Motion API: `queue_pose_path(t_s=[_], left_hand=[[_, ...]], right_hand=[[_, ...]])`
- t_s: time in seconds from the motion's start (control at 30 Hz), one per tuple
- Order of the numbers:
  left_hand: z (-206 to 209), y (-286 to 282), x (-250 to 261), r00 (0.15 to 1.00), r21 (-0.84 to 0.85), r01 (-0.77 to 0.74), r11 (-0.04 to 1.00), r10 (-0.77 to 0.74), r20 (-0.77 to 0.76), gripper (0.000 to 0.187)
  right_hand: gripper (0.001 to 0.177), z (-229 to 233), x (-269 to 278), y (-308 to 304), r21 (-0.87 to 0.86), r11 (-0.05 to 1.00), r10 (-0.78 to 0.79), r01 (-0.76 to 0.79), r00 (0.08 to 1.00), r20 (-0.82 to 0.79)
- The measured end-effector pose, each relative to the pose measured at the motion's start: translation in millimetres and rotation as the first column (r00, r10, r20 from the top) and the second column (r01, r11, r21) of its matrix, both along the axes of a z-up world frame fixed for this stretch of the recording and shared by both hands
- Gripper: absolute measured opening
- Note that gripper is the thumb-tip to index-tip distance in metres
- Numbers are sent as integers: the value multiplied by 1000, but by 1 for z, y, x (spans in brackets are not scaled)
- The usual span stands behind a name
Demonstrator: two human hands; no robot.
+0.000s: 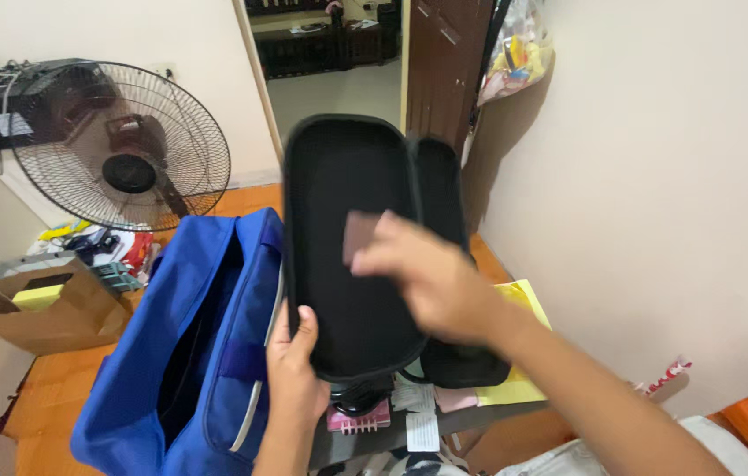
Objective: The person folds a printed document and places it on a table. They then retrieve a black stethoscope case from a blue bag, open it, remove the stethoscope, and place it on the table. The person picks up a small container of cotton balls, removes one, sprays it with a red-capped bottle, and places it back. Finally, they pick up the stethoscope and hold it up.
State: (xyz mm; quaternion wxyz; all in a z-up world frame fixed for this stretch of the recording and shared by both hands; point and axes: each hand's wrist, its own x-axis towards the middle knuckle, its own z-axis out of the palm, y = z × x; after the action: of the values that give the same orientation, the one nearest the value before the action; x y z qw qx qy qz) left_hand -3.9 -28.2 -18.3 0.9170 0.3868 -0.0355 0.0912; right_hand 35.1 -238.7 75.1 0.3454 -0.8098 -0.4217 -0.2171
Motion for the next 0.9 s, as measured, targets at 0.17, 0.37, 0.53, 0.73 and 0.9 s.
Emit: queue_pose_path(t_s=[0.17,0.37,0.53,0.73,0.9], left_hand=[[4,-3,-8,998,-2,39,999,-39,-52,38],[-8,13,0,1000,-119,11,993,-10,8,32],[-7,18,-3,999,-89,-26,996,22,-36,37],[7,18,-5,998,-46,-54,997,53,-32,41],[5,14,-9,1000,5,24,1000,-24,6,49]], right_hand=[[65,28,25,19,-140,903,-323,406,857,402],[90,-15,-44,49,-379,900,284,-215,949,137],[31,-18,-27,18,-59,894,445,-444,896,3],[39,-7,-27,-5,370,901,-202,228,973,-108],[12,21,-22,-4,160,983,-152,90,888,434]])
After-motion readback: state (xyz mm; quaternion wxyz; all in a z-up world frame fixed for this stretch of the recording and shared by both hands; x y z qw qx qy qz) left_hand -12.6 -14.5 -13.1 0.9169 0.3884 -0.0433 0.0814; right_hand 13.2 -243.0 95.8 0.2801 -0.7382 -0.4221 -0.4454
